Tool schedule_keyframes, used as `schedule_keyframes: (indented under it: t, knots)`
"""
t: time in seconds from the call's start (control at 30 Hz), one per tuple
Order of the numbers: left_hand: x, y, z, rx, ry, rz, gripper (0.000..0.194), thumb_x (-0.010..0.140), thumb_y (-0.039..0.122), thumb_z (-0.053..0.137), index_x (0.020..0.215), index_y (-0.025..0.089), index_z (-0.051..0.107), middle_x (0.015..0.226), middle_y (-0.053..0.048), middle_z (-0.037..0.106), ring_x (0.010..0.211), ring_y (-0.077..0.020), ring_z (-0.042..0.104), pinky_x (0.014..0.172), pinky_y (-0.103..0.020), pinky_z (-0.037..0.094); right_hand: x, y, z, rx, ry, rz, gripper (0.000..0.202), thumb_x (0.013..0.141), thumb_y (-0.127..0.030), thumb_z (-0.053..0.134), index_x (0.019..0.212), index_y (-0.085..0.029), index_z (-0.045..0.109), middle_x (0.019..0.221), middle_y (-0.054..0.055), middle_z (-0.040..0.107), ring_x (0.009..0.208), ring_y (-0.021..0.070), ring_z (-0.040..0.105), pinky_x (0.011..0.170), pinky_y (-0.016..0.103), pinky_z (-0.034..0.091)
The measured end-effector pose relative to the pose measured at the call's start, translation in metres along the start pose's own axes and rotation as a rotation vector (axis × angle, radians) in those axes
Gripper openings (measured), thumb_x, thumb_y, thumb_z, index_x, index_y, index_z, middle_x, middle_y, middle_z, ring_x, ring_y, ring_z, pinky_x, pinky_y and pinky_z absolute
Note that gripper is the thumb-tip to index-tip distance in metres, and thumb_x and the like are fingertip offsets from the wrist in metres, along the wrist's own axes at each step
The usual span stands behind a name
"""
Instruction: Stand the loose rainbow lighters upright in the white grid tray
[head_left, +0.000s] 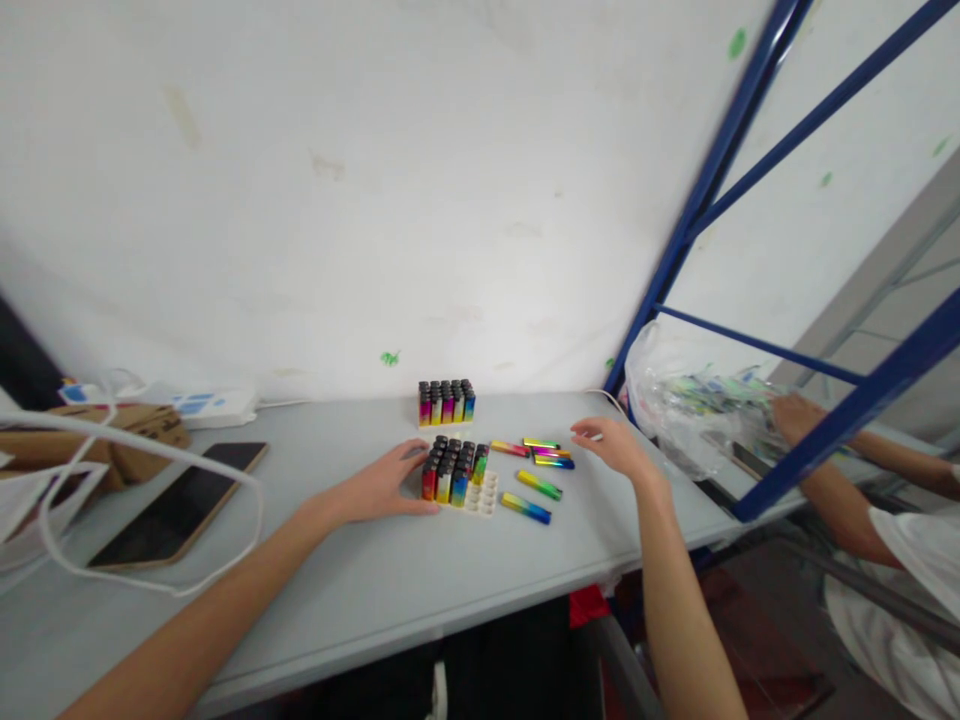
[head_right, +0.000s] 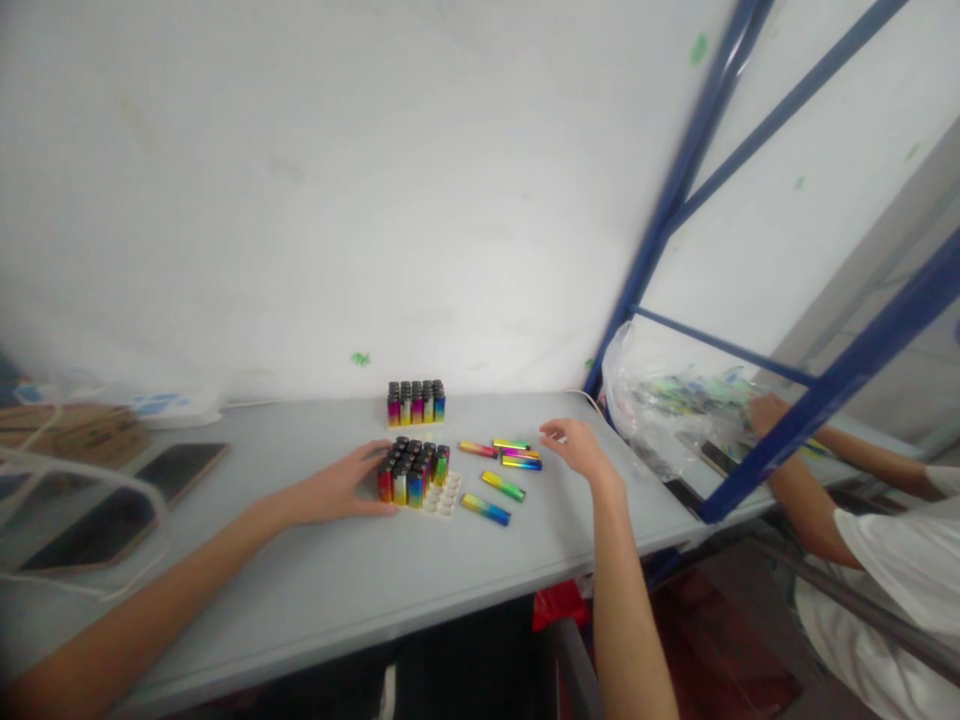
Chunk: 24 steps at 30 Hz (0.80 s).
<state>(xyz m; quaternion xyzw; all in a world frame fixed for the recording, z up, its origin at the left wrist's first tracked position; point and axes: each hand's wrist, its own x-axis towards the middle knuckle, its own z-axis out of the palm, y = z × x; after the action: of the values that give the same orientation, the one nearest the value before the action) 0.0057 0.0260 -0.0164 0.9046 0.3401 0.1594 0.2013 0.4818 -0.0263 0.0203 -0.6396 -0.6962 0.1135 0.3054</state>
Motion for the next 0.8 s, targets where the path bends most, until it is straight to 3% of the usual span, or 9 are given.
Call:
schedule_keyframes:
  t: [0.13, 0.3, 0.53, 0.67, 0.8]
  knots:
    - [0.0, 0.001, 0.0, -0.014, -0.017, -0.027, 0.099, 0.082, 0.084, 0.079, 0.154, 0.018, 0.062, 0.169, -0.019, 0.049, 0.155, -0.0436, 0.049, 0.132, -0.051, 0.039, 0.001, 0.003, 0.024, 0.043, -0.146, 0.012, 0.026, 0.089, -0.034, 0.081, 0.108, -0.017, 0.084, 0.104, 0.013, 0.086, 0.097, 0.0301, 0.08, 0.094, 0.043, 0.062]
    - [0.0, -0.002, 0.001, -0.018, -0.002, -0.022, 0.098, 0.081, 0.084, 0.079, 0.152, 0.019, 0.064, 0.169, -0.018, 0.05, 0.153, -0.0442, 0.051, 0.131, -0.052, 0.04, 0.005, -0.001, 0.042, 0.073, -0.139, 0.04, 0.027, 0.084, -0.035, 0.084, 0.102, -0.016, 0.082, 0.1, 0.011, 0.084, 0.092, 0.0272, 0.077, 0.088, 0.04, 0.061]
    - [0.0, -0.003, 0.001, -0.023, 0.005, 0.002, 0.096, 0.082, 0.082, 0.081, 0.154, 0.021, 0.063, 0.167, -0.017, 0.053, 0.153, -0.0431, 0.051, 0.132, -0.051, 0.04, 0.0, -0.004, 0.031, 0.087, -0.114, -0.032, 0.04, 0.095, -0.033, 0.071, 0.132, -0.018, 0.079, 0.104, 0.011, 0.083, 0.093, 0.0268, 0.075, 0.093, 0.043, 0.06]
    - [0.0, 0.0, 0.001, -0.032, -0.007, -0.023, 0.097, 0.08, 0.083, 0.081, 0.152, 0.019, 0.064, 0.168, -0.018, 0.051, 0.155, -0.0448, 0.049, 0.132, -0.053, 0.039, 0.001, -0.003, 0.023, 0.109, -0.11, -0.07, 0.039, 0.101, -0.042, 0.06, 0.121, -0.017, 0.082, 0.092, 0.009, 0.078, 0.086, 0.0263, 0.072, 0.091, 0.045, 0.06]
    - [-0.001, 0.002, 0.001, -0.036, -0.014, -0.028, 0.096, 0.081, 0.084, 0.08, 0.151, 0.019, 0.064, 0.169, -0.018, 0.049, 0.155, -0.0448, 0.048, 0.132, -0.052, 0.039, 0.003, -0.017, 0.027, 0.418, -0.045, 0.02, 0.053, 0.093, -0.065, 0.066, 0.113, -0.017, 0.076, 0.092, 0.008, 0.078, 0.087, 0.0265, 0.074, 0.09, 0.046, 0.063]
